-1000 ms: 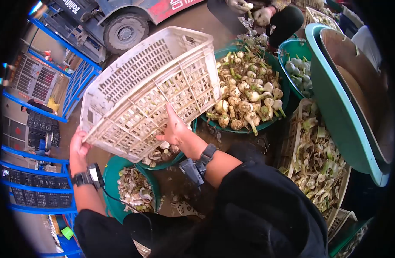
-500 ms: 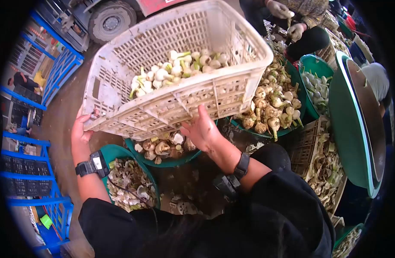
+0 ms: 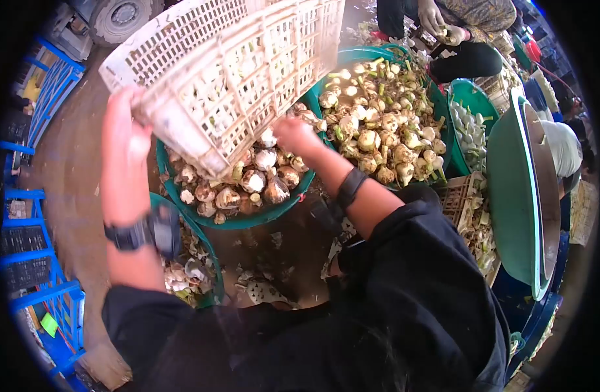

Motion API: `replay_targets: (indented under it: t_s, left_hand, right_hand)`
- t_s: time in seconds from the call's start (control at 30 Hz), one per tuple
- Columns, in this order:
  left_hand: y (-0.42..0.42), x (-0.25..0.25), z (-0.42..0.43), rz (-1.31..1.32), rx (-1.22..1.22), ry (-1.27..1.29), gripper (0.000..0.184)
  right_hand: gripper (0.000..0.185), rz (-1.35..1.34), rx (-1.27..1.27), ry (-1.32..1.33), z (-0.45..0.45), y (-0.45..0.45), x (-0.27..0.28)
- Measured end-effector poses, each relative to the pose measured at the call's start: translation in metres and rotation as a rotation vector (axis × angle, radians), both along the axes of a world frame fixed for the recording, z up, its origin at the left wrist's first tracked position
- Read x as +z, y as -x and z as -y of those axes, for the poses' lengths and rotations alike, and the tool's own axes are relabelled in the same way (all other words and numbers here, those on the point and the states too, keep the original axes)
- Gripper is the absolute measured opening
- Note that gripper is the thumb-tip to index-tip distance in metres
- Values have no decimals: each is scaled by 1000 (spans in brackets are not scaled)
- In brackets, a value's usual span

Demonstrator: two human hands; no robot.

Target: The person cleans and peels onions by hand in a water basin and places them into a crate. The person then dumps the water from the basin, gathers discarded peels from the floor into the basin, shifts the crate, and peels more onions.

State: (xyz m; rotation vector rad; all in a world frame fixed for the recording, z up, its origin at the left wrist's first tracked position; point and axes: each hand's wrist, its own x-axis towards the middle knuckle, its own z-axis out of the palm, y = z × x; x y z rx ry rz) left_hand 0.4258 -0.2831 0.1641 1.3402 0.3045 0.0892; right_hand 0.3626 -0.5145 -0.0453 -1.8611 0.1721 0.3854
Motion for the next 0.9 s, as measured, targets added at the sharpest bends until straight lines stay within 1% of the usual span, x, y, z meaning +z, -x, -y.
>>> replay_targets:
  t_s: [0.03, 0.07, 0.1, 0.13, 0.2, 0.23, 0.27, 0.3, 0.37, 0.4, 0.43, 0.47, 0.53, 0.57, 0.6, 0.63, 0.67, 0.7, 0.73, 0.77, 0.8, 0.83, 0.87, 0.9]
  left_hand:
    - [-7, -4, 2, 12, 17, 5, 36]
    - [-14, -12, -2, 150, -158, 155, 32]
    - [-20, -19, -6, 290, -339, 294, 29]
    - [-26, -25, -10, 301, -333, 279, 29]
    - [-38, -26, -14, 239, -129, 72, 26]
    - [-27, -16, -13, 251, -150, -1, 26]
    - [-25, -13, -15, 263, -160, -16, 26]
    - [-28, -16, -24, 237, -206, -20, 28]
    - [-47, -19, -60, 248, -254, -29, 30]
    - [-63, -24, -89, 165, -292, -37, 37]
    - [-69, -24, -105, 71, -329, -46, 46]
    - [-61, -13, -107, 72, -332, -55, 46]
    - [-45, 5, -119, 87, -21, -292, 51]
    - [-43, 2, -134, 76, -16, -298, 51]
    - [-39, 0, -152, 73, 16, -360, 52]
    - [-33, -3, -161, 68, 44, -424, 53]
    - [-31, -10, -165, 58, 47, -425, 53]
    - [-28, -18, -167, 54, 151, -397, 53]
    - [-22, -25, -166, 52, 255, -367, 52]
    - [-12, -21, -157, -18, 240, -381, 51]
    - [-5, -20, -150, -26, 244, -376, 51]
    - [-1, -20, -144, 33, 225, -386, 50]
    - [1, -20, -141, 95, 207, -393, 50]
    - [-6, -32, -152, 201, 183, -524, 54]
  right_hand:
    - [34, -41, 66, 116, -8, 7, -10]
    - [31, -80, 131, 227, -22, 17, -19]
    - [34, -39, 129, 402, -35, 27, -35]
    - [36, 4, 119, 572, -47, 38, -45]
    - [41, -18, -65, 660, -69, 55, -37]
    - [51, 58, -6, 808, -78, 60, -39]
    - [50, 94, -35, 825, -85, 61, -51]
    - [50, 63, -49, 772, -85, 61, -62]
    - [51, 49, -63, 684, -78, 56, -60]
    - [52, 49, -60, 645, -74, 56, -60]
    - [58, -1, 2, 651, -69, 57, -49]
    - [58, 0, 0, 642, -66, 58, -40]
    - [64, -101, 12, 490, -61, 60, -33]
    - [53, -2, -38, 459, -62, 65, -37]
    - [53, -12, -24, 456, -61, 69, -41]
    - [45, 51, 15, 503, -60, 75, -35]
    - [37, 117, 49, 552, -57, 78, -31]
    - [29, 190, 25, 538, -53, 82, -31]
    - [29, 184, 33, 545, -47, 84, -33]
    - [31, 159, -57, 412, -42, 86, -37]
    - [33, 132, -147, 276, -39, 89, -42]
    - [25, 44, -235, 120, -39, 93, -36]
    - [25, 45, -229, 126, -39, 97, -30]
    - [21, -129, -347, -301, -38, 105, -23]
